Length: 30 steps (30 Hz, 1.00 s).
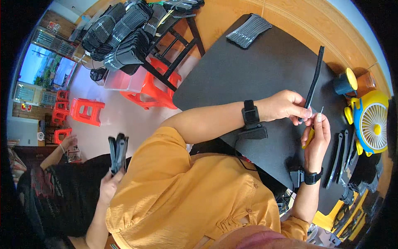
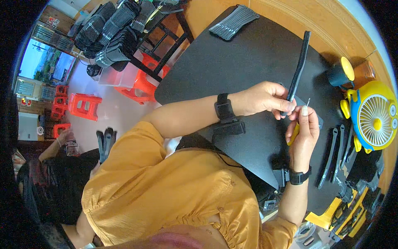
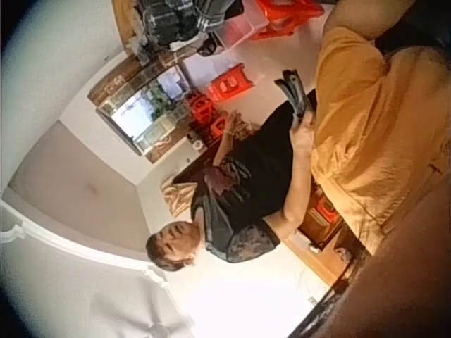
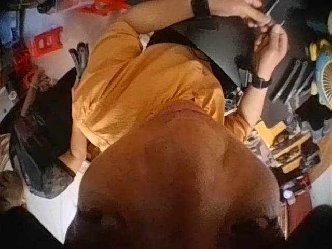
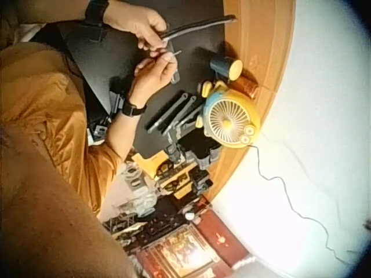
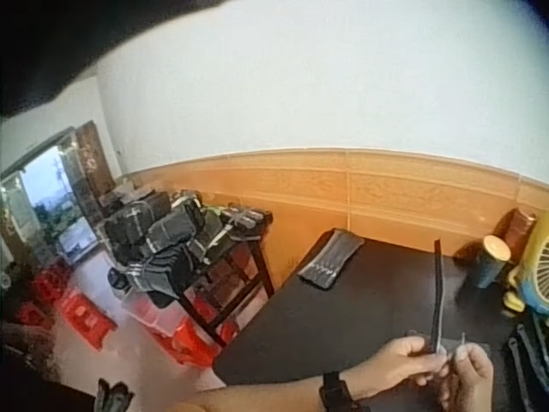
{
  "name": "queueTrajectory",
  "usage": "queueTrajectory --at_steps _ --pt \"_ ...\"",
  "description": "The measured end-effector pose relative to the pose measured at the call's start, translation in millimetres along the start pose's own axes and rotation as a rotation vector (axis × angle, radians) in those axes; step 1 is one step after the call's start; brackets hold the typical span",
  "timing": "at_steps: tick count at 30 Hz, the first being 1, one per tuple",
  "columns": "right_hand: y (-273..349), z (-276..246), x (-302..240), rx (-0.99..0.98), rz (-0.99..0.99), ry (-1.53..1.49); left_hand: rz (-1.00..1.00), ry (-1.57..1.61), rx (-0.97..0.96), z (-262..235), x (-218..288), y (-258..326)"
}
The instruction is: Assembling and finishing small leather or synthetic straps using a small hand tool.
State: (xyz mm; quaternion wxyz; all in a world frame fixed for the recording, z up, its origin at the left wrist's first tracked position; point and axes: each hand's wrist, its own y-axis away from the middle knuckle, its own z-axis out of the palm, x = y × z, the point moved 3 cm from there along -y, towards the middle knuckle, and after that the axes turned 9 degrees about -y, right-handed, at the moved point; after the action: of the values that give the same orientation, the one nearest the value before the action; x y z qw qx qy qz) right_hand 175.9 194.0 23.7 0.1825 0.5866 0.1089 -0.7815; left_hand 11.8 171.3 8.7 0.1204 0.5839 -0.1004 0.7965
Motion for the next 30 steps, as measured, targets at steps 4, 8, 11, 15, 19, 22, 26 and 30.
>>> queueTrajectory --at_steps 4,8,11,15,19,22,26,30 --pt "0 -3 0 0.007 -0.029 0.001 -0.005 -0.025 -0.015 0 -1 -2" --pt "0 -2 -1 0.045 -0.056 0.006 -0.008 -0.035 -0.034 -1 -4 -2" --pt "1 6 -6 0.07 -0.091 0.034 -0.012 -0.035 -0.033 -2 -5 -1" --pt "2 4 -7 0.112 -0.129 0.093 -0.045 -0.143 -0.062 2 -7 -2" --pt "2 4 -6 0.036 -0.075 0.076 -0.035 -0.282 -0.148 7 -5 0" --pt "1 6 -5 0.06 -0.087 0.078 -0.025 -0.332 -0.175 9 -7 0" --pt "1 -2 -4 -0.024 -0.005 0.101 0.002 -0.456 -0.18 8 -7 1" --pt "-1 -3 -1 -0.04 -0.018 0.112 0.018 -0.446 -0.153 7 -10 -1"
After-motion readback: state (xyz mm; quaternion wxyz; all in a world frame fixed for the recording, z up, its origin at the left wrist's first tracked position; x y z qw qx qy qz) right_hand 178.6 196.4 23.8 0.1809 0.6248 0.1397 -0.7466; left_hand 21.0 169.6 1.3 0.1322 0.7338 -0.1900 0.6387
